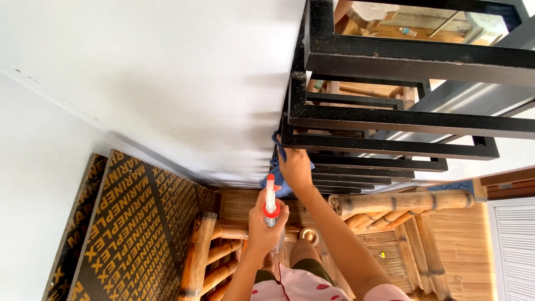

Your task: Cleaning glass louvre window slats by spraying them with a cleaning solution and wiping with a blue cloth.

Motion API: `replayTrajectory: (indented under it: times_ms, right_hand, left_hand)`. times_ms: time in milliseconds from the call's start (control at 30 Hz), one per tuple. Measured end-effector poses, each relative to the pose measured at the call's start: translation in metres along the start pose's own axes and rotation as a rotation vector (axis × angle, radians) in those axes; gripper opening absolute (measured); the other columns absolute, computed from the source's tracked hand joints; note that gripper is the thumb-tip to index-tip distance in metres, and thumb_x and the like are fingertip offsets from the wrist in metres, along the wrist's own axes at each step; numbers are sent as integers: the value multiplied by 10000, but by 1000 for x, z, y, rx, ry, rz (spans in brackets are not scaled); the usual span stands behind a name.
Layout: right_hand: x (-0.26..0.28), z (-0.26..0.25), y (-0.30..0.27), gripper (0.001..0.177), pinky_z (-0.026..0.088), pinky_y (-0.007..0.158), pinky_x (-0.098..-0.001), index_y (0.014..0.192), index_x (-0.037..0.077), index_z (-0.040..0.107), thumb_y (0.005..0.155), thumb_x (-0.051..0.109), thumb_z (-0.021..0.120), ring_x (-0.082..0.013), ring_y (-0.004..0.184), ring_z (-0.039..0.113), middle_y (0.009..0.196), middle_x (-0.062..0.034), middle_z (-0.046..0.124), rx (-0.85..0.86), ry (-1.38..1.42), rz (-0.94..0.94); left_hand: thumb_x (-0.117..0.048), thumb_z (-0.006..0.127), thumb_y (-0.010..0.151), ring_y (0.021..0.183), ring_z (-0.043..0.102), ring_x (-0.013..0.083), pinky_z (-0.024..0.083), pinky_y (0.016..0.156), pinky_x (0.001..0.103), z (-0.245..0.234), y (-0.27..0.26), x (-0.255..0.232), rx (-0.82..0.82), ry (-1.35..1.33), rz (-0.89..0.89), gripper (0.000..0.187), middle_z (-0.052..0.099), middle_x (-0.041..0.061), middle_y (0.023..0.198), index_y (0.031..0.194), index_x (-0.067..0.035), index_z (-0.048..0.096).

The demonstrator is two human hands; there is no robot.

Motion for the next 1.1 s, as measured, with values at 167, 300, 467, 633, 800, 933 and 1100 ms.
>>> replayTrajectory:
  times_ms: [167,300,467,633,800,933,1100]
  right_hand:
    - [5,-2,-18,488,547,940,-423,1282,56,669,806,-51,651,-383,1113,658,1221,-172,691,72,-112,-34]
    - [13,-6,-9,525,534,969,-464,1195,30,691,686,-79,626,-402,1120,647,1167,-173,690,61,-207,-154]
    - [-31,31,10,425,514,903,-478,1272,88,736,862,-1,668,-408,1033,609,1129,-191,659,196,-164,163]
    - [-2,-1,-17,485,516,974,-482,1148,53,708,701,-103,606,-417,1051,657,1126,-176,711,17,-182,-128]
    - [-16,12,0,493,494,945,-493,1164,24,721,696,-96,621,-434,1017,634,1096,-214,697,59,-168,-126]
    - [-37,30,6,517,484,901,-492,1215,36,750,731,-102,630,-432,992,617,1070,-222,690,125,-145,24]
    - [2,0,-11,489,521,979,-494,1119,45,703,669,-108,589,-421,1077,658,1125,-187,714,-13,-211,-224]
  left_hand:
    - [-18,696,889,694,590,85,512,719,265,-4,-8,-2,14,17,-47,454,651,8,763,1323,-35,562]
    - [-16,689,877,693,610,84,521,692,265,-14,-8,-2,-31,-7,-39,464,658,4,769,1323,-49,564]
    - [-16,687,871,675,593,90,509,671,269,-23,-10,-5,-60,21,-72,457,665,4,761,1312,-54,573]
    - [-25,688,883,701,616,80,524,686,263,-26,-13,-11,-56,-5,-61,458,663,0,774,1321,-60,556]
    - [-20,695,882,689,588,82,510,687,261,-22,-12,-4,-72,30,-25,459,655,6,766,1322,-54,573]
    - [-22,697,876,663,590,79,514,673,258,-19,-13,-7,-54,38,-40,458,659,2,749,1315,-56,572]
    - [-15,682,887,697,612,76,523,702,262,-20,-17,-6,-42,-13,-32,471,661,4,772,1338,-54,552]
Point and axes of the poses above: each hand's wrist, its own y-axis towards the middle knuckle, its own z-axis out of the palm, x = y × z, the point moved 4 cm from there along y, towards the middle knuckle
